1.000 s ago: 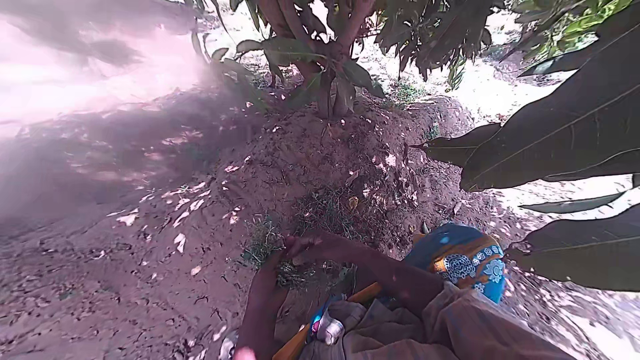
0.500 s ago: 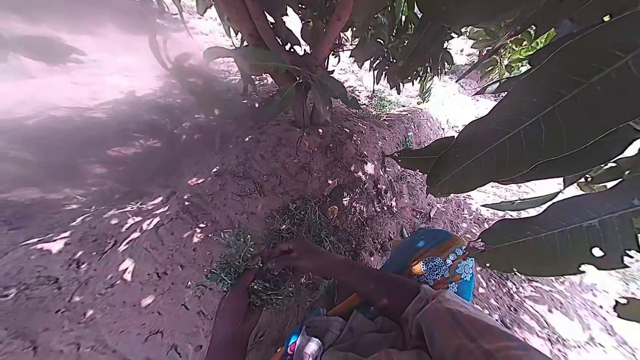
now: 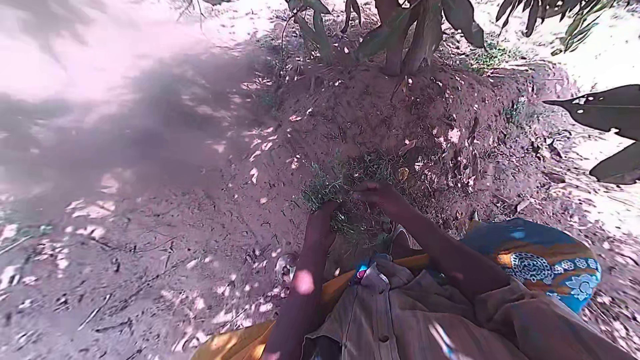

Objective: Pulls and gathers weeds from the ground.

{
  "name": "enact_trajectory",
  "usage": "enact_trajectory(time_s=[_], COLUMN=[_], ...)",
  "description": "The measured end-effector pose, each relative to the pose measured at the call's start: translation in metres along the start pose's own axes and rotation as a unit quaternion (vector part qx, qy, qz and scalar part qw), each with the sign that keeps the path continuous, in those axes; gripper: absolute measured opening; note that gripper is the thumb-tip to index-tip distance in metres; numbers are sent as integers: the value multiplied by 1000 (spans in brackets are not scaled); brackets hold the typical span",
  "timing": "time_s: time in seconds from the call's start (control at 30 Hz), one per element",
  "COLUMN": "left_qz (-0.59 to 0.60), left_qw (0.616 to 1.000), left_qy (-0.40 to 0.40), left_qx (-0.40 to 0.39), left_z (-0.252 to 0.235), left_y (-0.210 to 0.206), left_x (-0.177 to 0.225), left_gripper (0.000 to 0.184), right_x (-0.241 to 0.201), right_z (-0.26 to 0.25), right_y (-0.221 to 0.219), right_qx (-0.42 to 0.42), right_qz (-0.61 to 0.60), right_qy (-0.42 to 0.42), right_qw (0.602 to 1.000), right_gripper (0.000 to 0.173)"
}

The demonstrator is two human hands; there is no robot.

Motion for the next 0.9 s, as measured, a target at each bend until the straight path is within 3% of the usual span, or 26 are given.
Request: enact_trajectory(time_s=[0.4,0.77,0.9], left_qz=[-29,-71,-27], left_qw=[999,996,999], left_qy=[-29,-45,-1], left_qx=[-19,-39,-19], left_z=[0,5,8], left_y=[-2,-2,1], left_x=[0,0,3], left_gripper=[16,20,15], right_x=[-4,-14,-31], right_z=[1,4,8], right_y=[0,-4,5], right_qx=[-19,-67,-80], right_qz=[24,155,146], right_qy=[-9,101,93], right_qw=[999,980,982], right_gripper=[13,21,24])
Point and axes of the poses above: each hand's wrist, its own z-axis away from the middle knuckle, its own y-axis out of the back of the hand, x = y × z, the point moved 5 cm from there along -z, towards the middle knuckle, and after that the axes turned 12 degrees about x, right-handed, at the moved point
